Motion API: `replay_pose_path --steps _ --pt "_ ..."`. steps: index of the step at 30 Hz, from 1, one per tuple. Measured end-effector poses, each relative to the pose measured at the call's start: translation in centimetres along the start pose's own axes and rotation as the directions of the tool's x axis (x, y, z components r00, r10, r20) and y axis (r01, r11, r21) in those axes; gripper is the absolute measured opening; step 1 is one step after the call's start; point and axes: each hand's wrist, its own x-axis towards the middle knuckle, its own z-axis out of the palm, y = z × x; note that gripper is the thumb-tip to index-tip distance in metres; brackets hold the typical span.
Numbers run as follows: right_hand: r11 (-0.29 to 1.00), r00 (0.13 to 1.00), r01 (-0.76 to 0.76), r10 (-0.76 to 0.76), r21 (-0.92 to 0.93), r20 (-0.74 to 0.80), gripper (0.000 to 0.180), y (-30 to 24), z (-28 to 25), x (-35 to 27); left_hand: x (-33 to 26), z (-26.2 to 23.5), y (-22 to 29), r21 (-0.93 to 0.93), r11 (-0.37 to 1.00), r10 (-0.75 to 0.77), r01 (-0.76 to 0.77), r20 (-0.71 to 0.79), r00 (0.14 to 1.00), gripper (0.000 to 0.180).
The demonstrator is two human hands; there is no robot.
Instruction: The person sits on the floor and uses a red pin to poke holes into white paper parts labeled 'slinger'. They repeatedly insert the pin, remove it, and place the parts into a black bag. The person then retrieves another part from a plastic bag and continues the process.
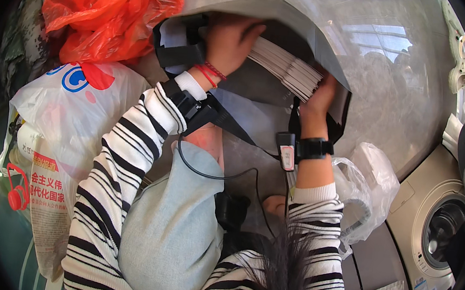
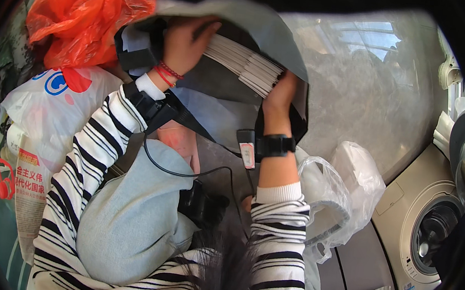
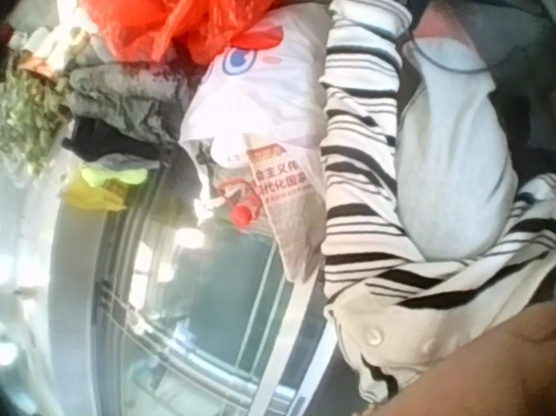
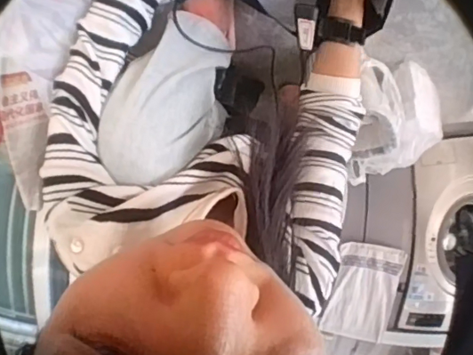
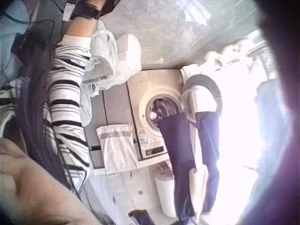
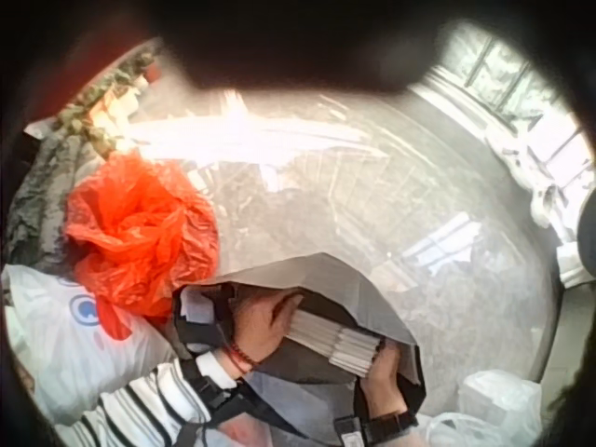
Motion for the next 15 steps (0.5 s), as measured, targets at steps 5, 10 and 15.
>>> replay_pose_path --steps 5,10,15 --pt "1.000 0.993 -0.003 0.003 0.003 0.121 0.044 -0.2 0.0 0.2 0.7 0.2 2.9 0.341 0.865 0.303 -0.368 0.228 0.925 0.032" --pt "0.996 0.999 -0.051 0.051 -0.076 0.003 0.047 0.4 -0.2 0.7 0.9 -0.8 3.0 0.089 0.912 0.271 -0.400 0.600 0.753 0.062" --pt "0.996 0.996 -0.084 0.084 -0.035 -0.016 0.044 1.1 -0.4 1.6 2.4 -1.2 2.7 0.002 0.842 0.445 -0.540 0.563 0.696 0.080"
